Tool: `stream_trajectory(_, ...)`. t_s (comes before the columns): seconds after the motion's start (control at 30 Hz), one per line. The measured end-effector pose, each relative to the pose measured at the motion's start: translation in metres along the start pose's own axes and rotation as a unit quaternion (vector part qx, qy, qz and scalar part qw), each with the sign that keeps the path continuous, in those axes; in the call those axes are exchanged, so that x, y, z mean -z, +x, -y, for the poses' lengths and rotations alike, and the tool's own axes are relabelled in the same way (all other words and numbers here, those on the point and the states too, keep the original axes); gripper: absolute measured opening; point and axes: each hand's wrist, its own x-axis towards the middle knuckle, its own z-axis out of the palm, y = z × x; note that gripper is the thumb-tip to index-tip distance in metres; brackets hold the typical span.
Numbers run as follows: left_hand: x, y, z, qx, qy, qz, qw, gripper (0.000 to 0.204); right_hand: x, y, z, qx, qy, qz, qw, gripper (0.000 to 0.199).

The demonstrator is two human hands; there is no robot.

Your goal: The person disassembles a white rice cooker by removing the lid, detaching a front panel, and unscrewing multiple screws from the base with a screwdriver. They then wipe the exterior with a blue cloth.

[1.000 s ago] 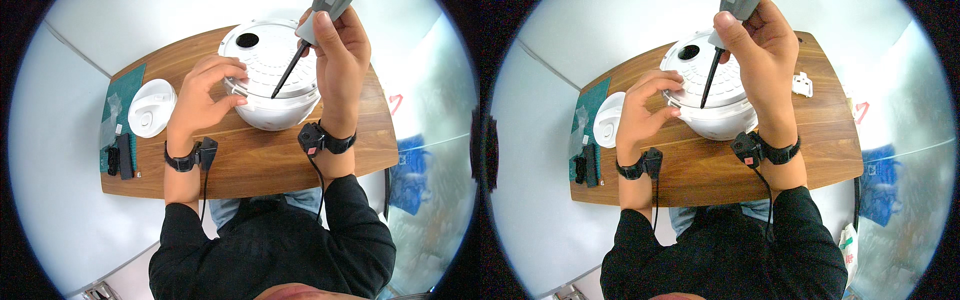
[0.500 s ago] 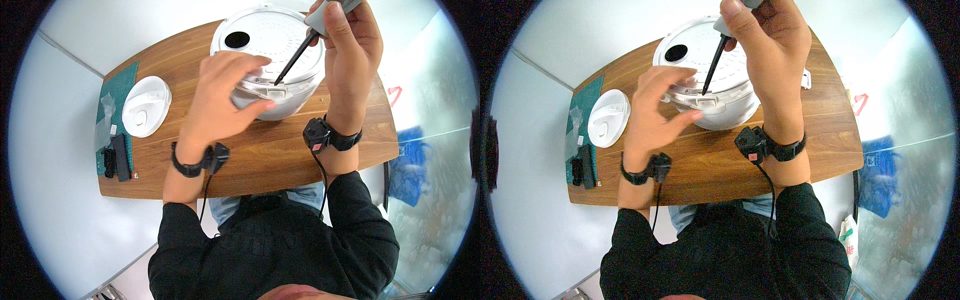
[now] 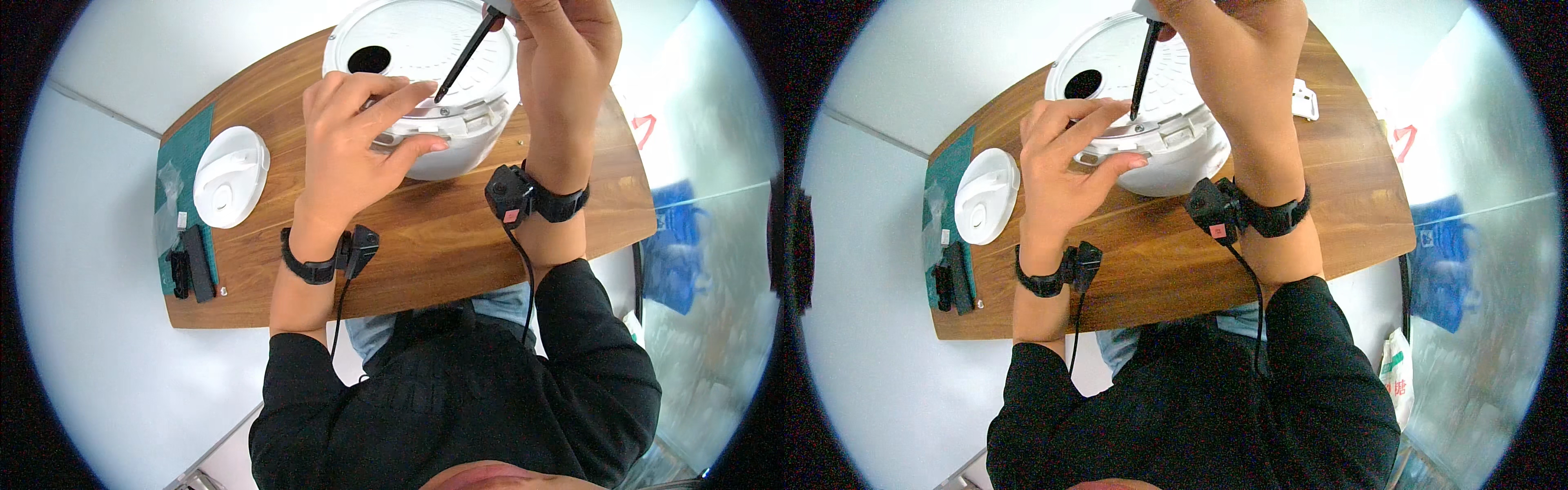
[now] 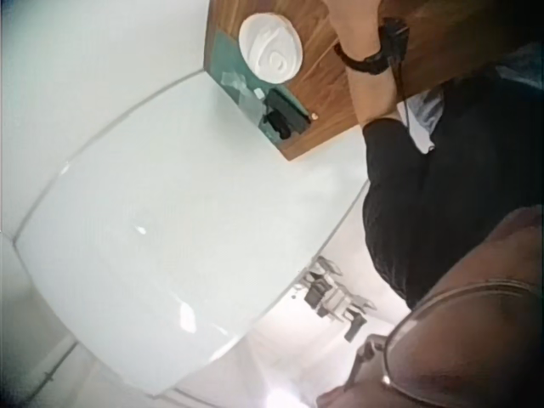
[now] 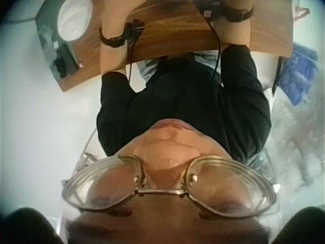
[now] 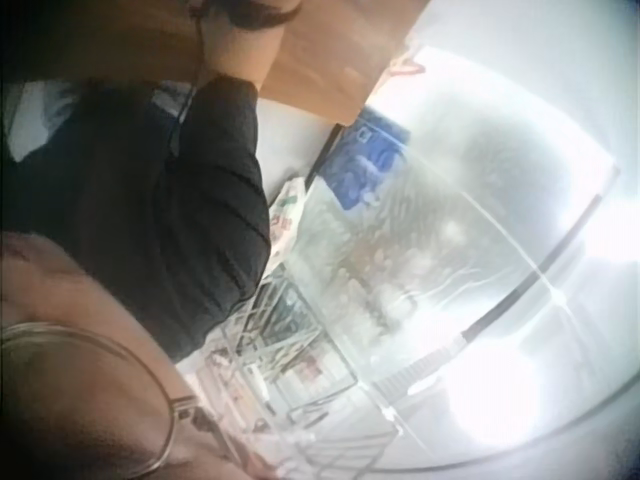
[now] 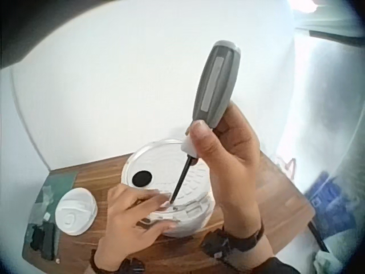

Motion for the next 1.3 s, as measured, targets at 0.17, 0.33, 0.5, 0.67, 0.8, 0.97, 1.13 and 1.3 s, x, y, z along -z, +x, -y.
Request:
stream_trajectory(0.17, -0.004, -0.003, -0.004, -0.008, 0.041, 0.000, 0.999, 0.036, 0.011, 0.003, 0.000, 0.048, 0.030, 0.033, 0.998, 0.035)
stream_trajectory(0.33, -0.007, -0.003, -0.008, -0.003, 0.063, 0.002, 0.998, 0.034, 0.009, 0.002, 0.002, 0.053, 0.046, 0.026, 0.997, 0.033)
stream_trajectory(0.5, -0.009, -0.004, -0.006, -0.006, 0.069, -0.002, 0.998, 0.033, 0.013, 0.002, 0.003, 0.046, 0.028, 0.020, 0.998, 0.033)
stream_trajectory(0.67, -0.009, -0.003, -0.006, -0.006, 0.067, 0.002, 0.998, 0.032, 0.011, 0.002, 0.002, 0.062, 0.039, 0.028, 0.997, 0.031)
stream_trajectory(0.8, -0.006, -0.003, -0.009, -0.005, 0.081, 0.012, 0.997, 0.038, 0.013, 0.002, 0.003, 0.056, 0.046, 0.043, 0.996, 0.032)
stream_trajectory(0.97, -0.005, -0.003, -0.009, -0.004, 0.087, 0.016, 0.996, 0.042, 0.011, 0.002, 0.003, 0.064, 0.051, 0.042, 0.996, 0.033)
stream_trajectory(1.13, -0.007, -0.003, -0.006, -0.005, 0.059, 0.007, 0.998, 0.033, 0.006, 0.002, 0.006, 0.061, 0.038, 0.023, 0.997, 0.035)
stream_trajectory(1.3, -0.005, -0.002, -0.008, -0.005, 0.073, 0.013, 0.997, 0.039, 0.012, 0.003, 0.005, 0.058, 0.050, 0.055, 0.996, 0.036)
